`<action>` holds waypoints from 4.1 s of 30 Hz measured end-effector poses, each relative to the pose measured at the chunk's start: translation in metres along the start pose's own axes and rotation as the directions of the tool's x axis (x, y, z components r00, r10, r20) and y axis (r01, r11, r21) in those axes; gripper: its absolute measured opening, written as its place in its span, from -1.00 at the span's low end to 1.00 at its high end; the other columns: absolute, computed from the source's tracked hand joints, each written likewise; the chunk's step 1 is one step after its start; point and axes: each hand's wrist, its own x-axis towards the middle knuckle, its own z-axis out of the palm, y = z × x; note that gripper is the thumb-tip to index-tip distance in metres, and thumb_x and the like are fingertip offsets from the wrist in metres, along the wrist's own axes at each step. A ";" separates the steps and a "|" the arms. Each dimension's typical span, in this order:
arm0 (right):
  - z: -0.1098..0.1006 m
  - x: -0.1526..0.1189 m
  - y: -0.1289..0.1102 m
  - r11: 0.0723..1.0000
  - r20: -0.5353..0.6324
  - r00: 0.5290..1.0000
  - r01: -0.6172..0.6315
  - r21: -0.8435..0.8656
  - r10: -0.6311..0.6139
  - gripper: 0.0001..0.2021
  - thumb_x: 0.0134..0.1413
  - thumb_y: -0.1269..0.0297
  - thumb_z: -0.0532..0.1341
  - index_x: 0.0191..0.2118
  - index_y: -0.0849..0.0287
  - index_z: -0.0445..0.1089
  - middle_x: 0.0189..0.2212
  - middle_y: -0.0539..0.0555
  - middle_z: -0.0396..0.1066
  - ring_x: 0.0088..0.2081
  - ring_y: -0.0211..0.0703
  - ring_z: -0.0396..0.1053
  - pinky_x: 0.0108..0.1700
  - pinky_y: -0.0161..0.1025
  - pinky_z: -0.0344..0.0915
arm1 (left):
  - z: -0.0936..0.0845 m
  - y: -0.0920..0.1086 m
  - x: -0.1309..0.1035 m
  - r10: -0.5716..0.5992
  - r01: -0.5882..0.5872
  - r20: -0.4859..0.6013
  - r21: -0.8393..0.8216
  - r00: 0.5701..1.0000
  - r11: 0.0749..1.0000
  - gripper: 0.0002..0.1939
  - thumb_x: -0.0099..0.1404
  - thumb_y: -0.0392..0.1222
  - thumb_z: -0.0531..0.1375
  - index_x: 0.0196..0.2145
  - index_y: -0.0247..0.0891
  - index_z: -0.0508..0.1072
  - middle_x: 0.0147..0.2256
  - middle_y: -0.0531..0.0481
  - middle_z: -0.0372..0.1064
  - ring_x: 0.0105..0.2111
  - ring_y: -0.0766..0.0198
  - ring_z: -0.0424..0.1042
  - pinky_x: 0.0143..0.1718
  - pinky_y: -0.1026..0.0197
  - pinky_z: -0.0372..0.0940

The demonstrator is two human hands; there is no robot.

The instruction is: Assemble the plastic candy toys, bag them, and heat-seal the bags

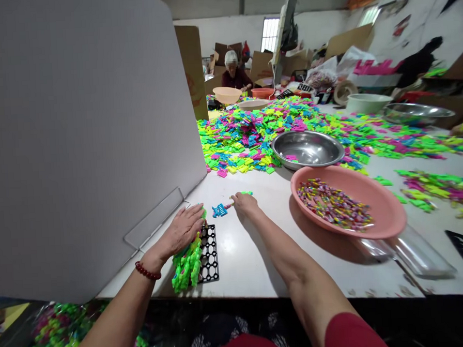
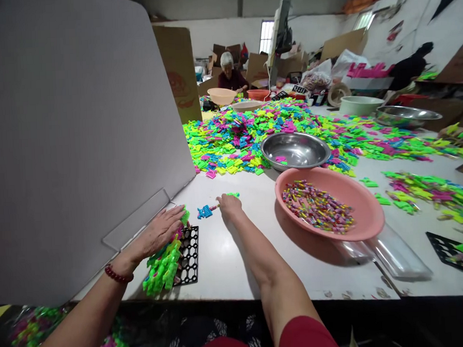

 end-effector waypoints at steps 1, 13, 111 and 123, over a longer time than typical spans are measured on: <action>0.002 -0.002 0.005 1.000 -0.014 1.000 -0.014 0.006 0.014 -0.68 0.38 0.12 0.03 0.02 0.17 0.39 -0.08 0.24 0.48 0.00 -0.03 0.41 -0.03 -0.22 0.23 | 0.000 -0.001 0.000 -0.002 0.002 -0.001 -0.002 1.000 1.000 -0.36 0.49 0.11 -0.29 0.25 -0.25 0.28 0.32 -0.15 0.08 0.32 0.11 0.06 0.36 -0.19 -0.12; 0.020 -0.048 0.048 0.898 -0.194 0.965 -0.075 0.434 0.175 -0.65 0.15 0.31 0.17 0.06 0.24 0.29 -0.32 0.14 0.49 -0.28 -0.07 0.44 -0.27 -0.26 0.27 | 0.004 -0.004 0.001 -0.016 0.014 -0.016 -0.074 1.000 0.997 -0.29 0.46 0.18 -0.30 0.30 -0.31 0.19 0.33 -0.19 0.04 0.34 0.09 0.03 0.36 -0.19 -0.16; 0.084 -0.119 -0.067 0.878 -0.032 0.927 0.365 0.308 -0.374 -0.74 0.14 0.52 0.11 -0.07 0.23 0.38 -0.15 0.18 0.43 -0.16 -0.07 0.37 -0.14 -0.26 0.26 | -0.001 0.026 -0.046 0.150 -0.145 0.049 -0.086 0.987 0.986 -0.52 0.50 -0.07 -0.12 0.30 -0.13 0.20 0.31 -0.01 0.10 0.36 0.13 -0.05 0.39 -0.17 -0.23; 0.072 -0.153 -0.027 0.831 -0.291 0.889 0.442 0.338 -0.355 -0.72 0.14 0.28 0.30 -0.03 0.22 0.39 -0.06 0.16 0.40 -0.03 -0.12 0.38 0.00 -0.27 0.36 | 0.001 0.084 -0.068 0.309 -0.297 -0.376 0.090 0.874 0.951 -0.31 0.39 -0.13 0.00 0.41 0.04 -0.12 0.31 0.08 0.10 0.28 0.06 0.16 0.33 -0.03 0.07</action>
